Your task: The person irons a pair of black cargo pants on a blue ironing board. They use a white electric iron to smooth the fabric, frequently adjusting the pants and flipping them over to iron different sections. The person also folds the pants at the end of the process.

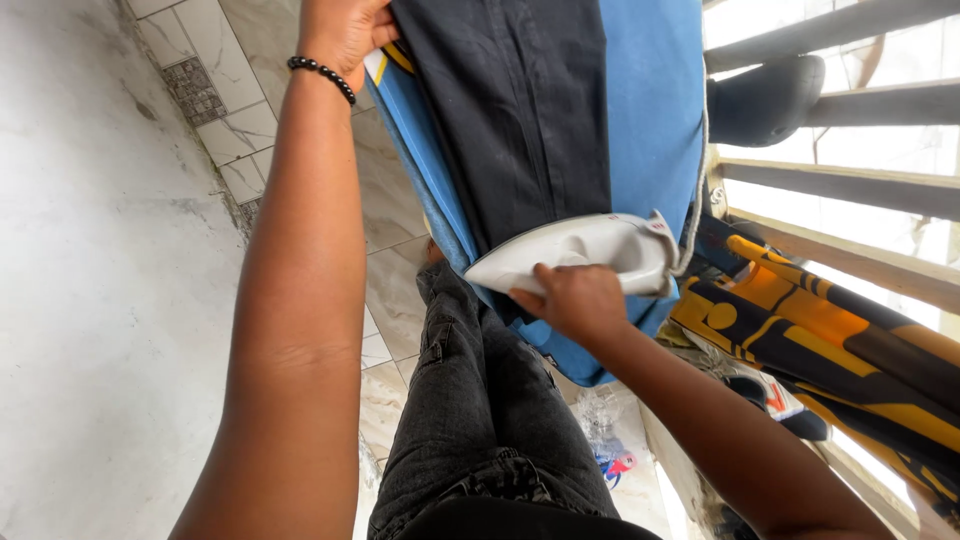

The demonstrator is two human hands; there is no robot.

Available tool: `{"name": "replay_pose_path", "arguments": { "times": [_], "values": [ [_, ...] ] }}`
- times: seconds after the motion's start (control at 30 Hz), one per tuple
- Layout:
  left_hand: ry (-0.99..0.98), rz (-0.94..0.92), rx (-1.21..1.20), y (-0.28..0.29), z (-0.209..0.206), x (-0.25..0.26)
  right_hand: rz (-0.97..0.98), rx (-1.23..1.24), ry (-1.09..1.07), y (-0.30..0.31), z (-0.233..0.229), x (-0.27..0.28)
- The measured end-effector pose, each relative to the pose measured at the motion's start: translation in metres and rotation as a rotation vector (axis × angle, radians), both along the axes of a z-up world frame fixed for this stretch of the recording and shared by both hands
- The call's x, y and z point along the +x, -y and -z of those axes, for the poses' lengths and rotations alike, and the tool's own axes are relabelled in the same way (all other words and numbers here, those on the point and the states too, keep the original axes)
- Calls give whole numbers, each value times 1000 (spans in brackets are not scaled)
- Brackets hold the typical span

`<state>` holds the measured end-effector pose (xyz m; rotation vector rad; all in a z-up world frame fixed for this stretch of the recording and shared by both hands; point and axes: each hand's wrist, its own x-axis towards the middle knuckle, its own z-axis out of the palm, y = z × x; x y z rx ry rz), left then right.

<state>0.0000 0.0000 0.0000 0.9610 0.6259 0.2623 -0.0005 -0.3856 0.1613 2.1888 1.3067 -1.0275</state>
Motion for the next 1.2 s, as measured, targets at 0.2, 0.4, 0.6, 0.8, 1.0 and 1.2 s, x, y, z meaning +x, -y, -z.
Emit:
{"name": "replay_pose_path", "arguments": {
  "times": [0.2, 0.4, 0.6, 0.8, 1.0, 1.2],
  "values": [
    [61, 14, -67, 6, -28, -6, 188, -76, 97, 23, -10, 51],
    [-9, 7, -28, 6, -51, -2, 134, 55, 109, 8, 1, 27],
    [18, 25, -49, 4, -51, -6, 301, -97, 155, 0, -7, 54],
    [-31, 5, -48, 8, -48, -2, 139, 33, 54, -10, 2, 30],
    [-28, 18, -103, 6, -48, -4, 172, -61, 147, 3, -3, 102],
    [-52, 8, -53, 8, -51, -5, 189, 43, 216, 2, 6, 97]
  ]
}}
